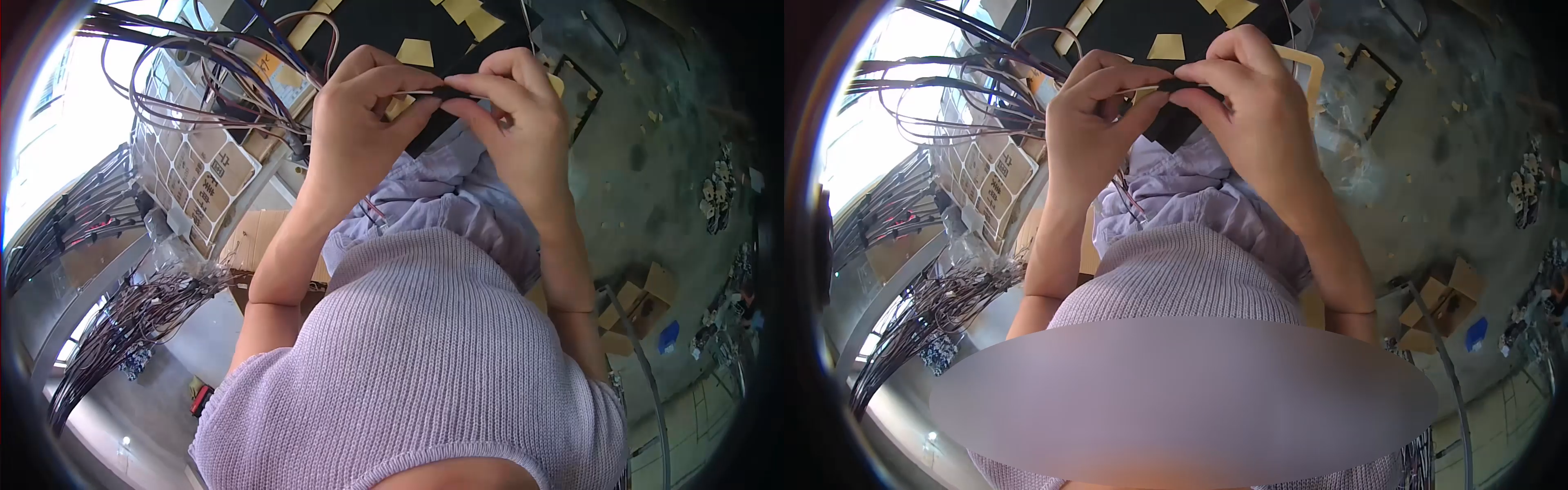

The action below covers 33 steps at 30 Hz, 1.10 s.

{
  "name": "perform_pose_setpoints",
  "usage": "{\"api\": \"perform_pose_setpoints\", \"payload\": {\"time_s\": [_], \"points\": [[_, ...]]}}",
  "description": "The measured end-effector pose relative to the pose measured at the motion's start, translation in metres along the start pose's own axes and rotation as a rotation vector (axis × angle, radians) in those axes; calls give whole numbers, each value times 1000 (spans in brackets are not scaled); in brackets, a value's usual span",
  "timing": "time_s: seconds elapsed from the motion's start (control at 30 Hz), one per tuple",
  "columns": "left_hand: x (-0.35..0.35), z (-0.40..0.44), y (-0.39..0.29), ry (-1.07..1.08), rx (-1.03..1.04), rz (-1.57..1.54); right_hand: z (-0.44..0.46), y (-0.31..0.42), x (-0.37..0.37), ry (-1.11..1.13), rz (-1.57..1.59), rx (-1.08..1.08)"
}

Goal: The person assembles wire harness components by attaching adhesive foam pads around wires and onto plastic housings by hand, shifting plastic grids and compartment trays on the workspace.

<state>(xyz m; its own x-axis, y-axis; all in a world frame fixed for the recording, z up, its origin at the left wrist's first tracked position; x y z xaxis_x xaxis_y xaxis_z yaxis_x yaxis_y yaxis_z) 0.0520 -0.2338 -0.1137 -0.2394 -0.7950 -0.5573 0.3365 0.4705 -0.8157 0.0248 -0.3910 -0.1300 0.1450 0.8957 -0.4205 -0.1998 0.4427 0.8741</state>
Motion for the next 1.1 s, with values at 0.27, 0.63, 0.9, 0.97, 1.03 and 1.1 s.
{"api": "perform_pose_setpoints", "payload": {"time_s": [0.27,0.63,0.9,0.97,1.03,1.1], "points": [[-10,6,17,-34,-334,-1409,-21,22,-2,226,176,202],[65,-37,10,412,-457,-1123,-13,82,-6,341,-37,-385],[3,-13,19,815,-268,-550,34,19,-55,388,-348,-325],[0,-16,15,770,-267,-633,51,-7,-98,298,-209,-80],[4,-26,-1,836,-255,-706,38,-6,-93,306,-336,-114],[19,-43,-13,889,-170,-705,14,2,-76,324,-210,5]]}}
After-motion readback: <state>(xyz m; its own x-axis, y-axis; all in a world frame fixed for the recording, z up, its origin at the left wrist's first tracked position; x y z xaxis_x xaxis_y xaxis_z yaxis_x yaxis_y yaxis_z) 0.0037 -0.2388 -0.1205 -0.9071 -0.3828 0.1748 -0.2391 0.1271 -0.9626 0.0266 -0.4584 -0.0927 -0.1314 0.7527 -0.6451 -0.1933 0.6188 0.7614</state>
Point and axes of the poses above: each hand's wrist, its own z-axis towards the middle knuckle, its own x-axis out of the palm, y = z × x, the point moved 6 cm from there along z, towards the middle knuckle, and after that the axes turned 9 degrees about x, right-handed, at the moved point
